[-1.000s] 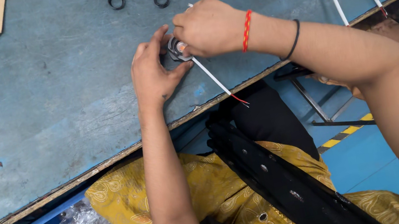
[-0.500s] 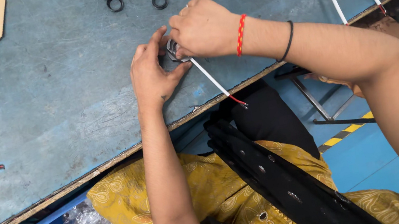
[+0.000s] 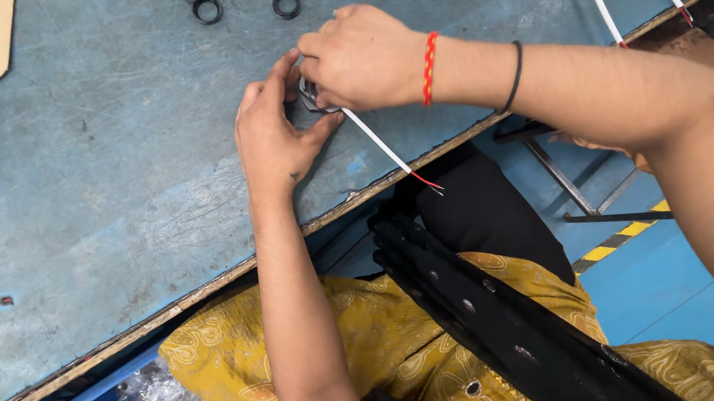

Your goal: The person assembles small electrical components on a workbench. They use a screwdriver to tighten parts, attach black rings and clear plastic covers, and wipe the components with a cloth.

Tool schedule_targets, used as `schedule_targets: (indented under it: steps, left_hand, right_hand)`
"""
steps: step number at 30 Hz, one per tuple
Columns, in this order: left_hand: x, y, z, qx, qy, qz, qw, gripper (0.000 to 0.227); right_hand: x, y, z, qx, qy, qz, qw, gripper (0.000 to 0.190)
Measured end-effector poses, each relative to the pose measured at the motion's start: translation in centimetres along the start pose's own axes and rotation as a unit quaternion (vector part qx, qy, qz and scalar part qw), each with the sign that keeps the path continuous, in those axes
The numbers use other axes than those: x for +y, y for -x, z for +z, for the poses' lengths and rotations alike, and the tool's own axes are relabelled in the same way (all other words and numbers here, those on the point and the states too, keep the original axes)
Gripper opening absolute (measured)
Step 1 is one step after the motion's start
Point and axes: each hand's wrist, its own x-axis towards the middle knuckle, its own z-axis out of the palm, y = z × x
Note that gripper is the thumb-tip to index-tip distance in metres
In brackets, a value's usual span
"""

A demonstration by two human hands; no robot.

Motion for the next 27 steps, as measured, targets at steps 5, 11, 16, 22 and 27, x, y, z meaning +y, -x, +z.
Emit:
schedule_targets:
  steps: [5,11,16,22,27]
  left_hand:
    - [0.1,0.1,-0.2,0.01,0.002,0.024,1.0,0.087]
    - [0.1,-0.1,-0.1,0.004,0.007,0.012,1.0,0.087]
    - [-0.2,0.1,0.1,0.004,0.003,0.023,1.0,0.087]
    - [0.1,0.4,-0.2,0.033,-0.002,0.023,0.999,0.081]
    - [0.2,0.7,0.4,0.079,-0.073,0.084,0.991,0.072]
  right_hand:
    - [0.6,0.0,-0.4,-0.016,-0.059,0.01,0.998,0.028]
    - [0.9,0.3,-0.7,0.001,-0.008,-0.012,1.0,0.026]
    - [-0.6,1.1,-0.5,0.019,0.015,0.053,0.998,0.019]
    - [-3.3,3.6,0.7,0.093,-0.197,0.18,0.959,0.03]
    - [-2.6,9.3,1.7,0.232,-0.188,0.209,0.931,0.057]
